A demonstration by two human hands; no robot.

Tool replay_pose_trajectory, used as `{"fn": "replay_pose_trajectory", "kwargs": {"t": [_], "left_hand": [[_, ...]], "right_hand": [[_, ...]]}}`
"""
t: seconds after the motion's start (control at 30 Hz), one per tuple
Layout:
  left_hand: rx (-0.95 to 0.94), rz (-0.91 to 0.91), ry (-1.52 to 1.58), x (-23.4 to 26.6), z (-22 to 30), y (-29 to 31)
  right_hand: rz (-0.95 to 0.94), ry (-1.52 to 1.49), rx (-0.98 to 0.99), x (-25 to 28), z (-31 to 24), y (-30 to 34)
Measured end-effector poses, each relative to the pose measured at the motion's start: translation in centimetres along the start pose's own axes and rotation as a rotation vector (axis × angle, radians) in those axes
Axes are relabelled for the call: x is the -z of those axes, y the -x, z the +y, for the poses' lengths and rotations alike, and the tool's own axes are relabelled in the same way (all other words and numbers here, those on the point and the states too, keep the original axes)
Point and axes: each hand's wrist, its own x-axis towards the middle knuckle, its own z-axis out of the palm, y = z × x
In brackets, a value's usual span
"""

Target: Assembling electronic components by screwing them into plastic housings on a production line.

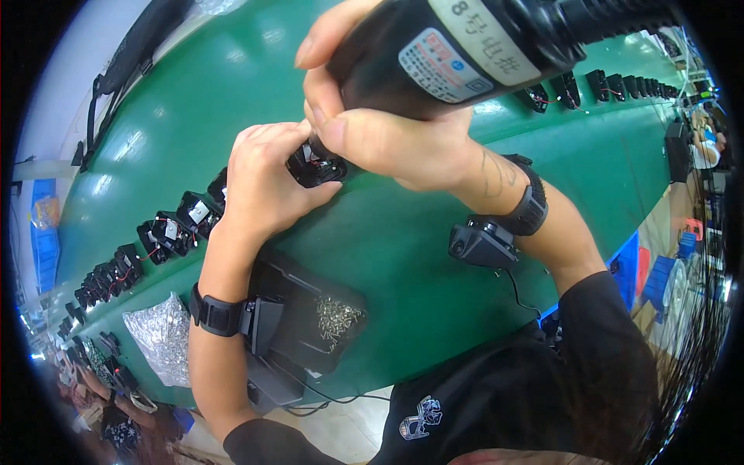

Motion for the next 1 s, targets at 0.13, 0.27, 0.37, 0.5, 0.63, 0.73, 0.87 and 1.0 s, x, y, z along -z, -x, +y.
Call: {"fn": "replay_pose_trajectory", "kwargs": {"t": [0.13,0.27,0.37,0.5,0.63,0.73,0.87,1.0], "left_hand": [[0.004,-0.016,-0.036,-0.1,-0.1,0.0],[-0.01,-0.014,-0.005,-0.2,-0.3,0.1],[0.009,-0.04,-0.031,-0.1,-0.2,0.1],[0.011,-0.032,-0.051,-0.2,-0.4,0.4],[0.01,-0.022,-0.04,-0.4,-0.5,0.3],[0.013,-0.032,-0.039,-0.3,-0.5,0.3],[0.053,-0.051,-0.047,-0.1,-0.5,0.7],[0.045,-0.056,-0.069,0.2,0.0,0.4]], "right_hand": [[-0.015,0.015,0.023,0.2,0.5,0.4],[0.036,-0.123,-0.067,-0.2,1.1,0.9],[0.044,-0.152,-0.08,-0.3,1.2,1.0],[-0.037,0.041,0.077,0.0,1.0,0.5],[0.011,-0.038,-0.004,-0.2,1.0,0.3],[0.007,-0.072,-0.108,0.0,0.7,0.3],[0.018,-0.084,-0.076,0.4,1.4,0.0],[-0.559,0.621,0.483,3.9,2.1,-0.5]]}}
